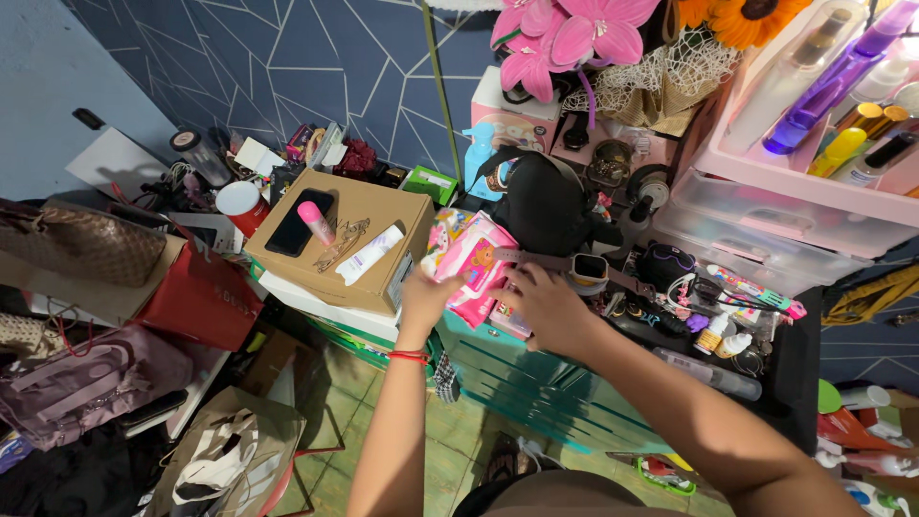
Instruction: The person organizes items on a cluttered vanity, moving a lamp, a spray bottle, and several watches. They pick up and compare two watches, then place them into a small drawer. Finally, they handle a small plastic bag containing a pink item.
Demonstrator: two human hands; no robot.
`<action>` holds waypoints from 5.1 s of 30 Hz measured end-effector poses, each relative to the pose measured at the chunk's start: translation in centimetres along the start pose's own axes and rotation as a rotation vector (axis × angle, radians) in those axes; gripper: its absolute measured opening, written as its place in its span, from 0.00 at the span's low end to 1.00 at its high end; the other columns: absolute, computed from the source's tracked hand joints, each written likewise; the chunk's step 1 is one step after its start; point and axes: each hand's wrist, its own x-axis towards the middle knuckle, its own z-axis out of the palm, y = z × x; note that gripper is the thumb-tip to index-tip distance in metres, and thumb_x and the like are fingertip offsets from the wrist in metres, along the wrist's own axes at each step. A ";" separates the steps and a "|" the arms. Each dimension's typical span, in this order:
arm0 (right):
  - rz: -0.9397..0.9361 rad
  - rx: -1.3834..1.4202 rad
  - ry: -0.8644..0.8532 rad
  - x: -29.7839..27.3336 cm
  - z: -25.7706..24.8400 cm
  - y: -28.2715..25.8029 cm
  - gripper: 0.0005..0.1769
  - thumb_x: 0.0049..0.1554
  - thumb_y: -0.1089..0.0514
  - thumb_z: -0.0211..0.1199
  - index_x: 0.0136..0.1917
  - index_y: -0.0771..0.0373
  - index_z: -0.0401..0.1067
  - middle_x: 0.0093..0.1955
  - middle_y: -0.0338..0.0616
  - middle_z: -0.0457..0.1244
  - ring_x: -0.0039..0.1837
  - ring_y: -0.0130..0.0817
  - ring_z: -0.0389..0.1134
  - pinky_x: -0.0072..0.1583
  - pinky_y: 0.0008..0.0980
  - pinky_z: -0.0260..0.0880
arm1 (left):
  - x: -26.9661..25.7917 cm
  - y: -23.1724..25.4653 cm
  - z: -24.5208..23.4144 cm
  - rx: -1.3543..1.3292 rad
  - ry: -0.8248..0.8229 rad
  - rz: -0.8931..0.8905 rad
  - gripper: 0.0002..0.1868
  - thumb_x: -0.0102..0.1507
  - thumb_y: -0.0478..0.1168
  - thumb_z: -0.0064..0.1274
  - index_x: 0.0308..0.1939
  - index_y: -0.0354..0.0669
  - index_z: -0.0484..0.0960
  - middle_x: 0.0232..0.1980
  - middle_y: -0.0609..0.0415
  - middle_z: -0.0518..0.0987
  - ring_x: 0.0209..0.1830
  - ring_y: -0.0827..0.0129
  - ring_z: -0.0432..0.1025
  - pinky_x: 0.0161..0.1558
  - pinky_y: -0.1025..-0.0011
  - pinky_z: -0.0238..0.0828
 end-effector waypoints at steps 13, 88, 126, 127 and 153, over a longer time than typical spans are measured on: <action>-0.140 -0.079 0.160 1.0 -0.1 3.0 0.40 0.40 0.54 0.76 0.67 0.48 0.69 0.67 0.34 0.63 0.71 0.40 0.59 0.66 0.45 0.56 | -3.5 2.7 -9.5 -0.588 0.033 -0.077 0.26 0.55 0.32 0.65 0.58 0.35 0.80 0.48 0.51 0.85 0.41 0.72 0.80 0.40 0.75 0.76; 0.302 0.419 0.313 39.3 10.4 0.7 0.47 0.54 0.40 0.72 0.78 0.55 0.54 0.73 0.66 0.53 0.71 0.62 0.59 0.67 0.48 0.65 | -7.7 -5.9 -9.1 0.178 0.469 -0.304 0.19 0.64 0.53 0.56 0.38 0.40 0.87 0.24 0.46 0.82 0.23 0.60 0.79 0.32 0.66 0.73; 0.557 0.286 0.635 -6.3 1.4 6.9 0.35 0.44 0.44 0.76 0.61 0.60 0.71 0.62 0.54 0.62 0.65 0.55 0.63 0.62 0.52 0.62 | 0.9 10.7 12.0 -0.214 -0.071 0.589 0.79 0.45 0.47 0.79 0.79 0.25 0.30 0.80 0.23 0.49 0.78 0.37 0.55 0.76 0.54 0.53; 0.550 0.244 0.622 -6.1 1.7 6.9 0.37 0.44 0.42 0.76 0.62 0.60 0.71 0.62 0.53 0.62 0.65 0.55 0.62 0.63 0.54 0.61 | 1.0 10.8 12.3 -0.127 -0.032 0.635 0.80 0.44 0.46 0.81 0.78 0.25 0.31 0.79 0.22 0.48 0.79 0.35 0.51 0.76 0.52 0.51; 0.501 0.279 0.586 -5.7 2.5 7.0 0.34 0.44 0.45 0.76 0.61 0.56 0.70 0.59 0.47 0.65 0.62 0.49 0.66 0.64 0.54 0.59 | 1.1 12.3 6.3 -0.232 0.240 0.663 0.58 0.52 0.36 0.77 0.78 0.35 0.54 0.78 0.41 0.59 0.80 0.52 0.56 0.81 0.57 0.48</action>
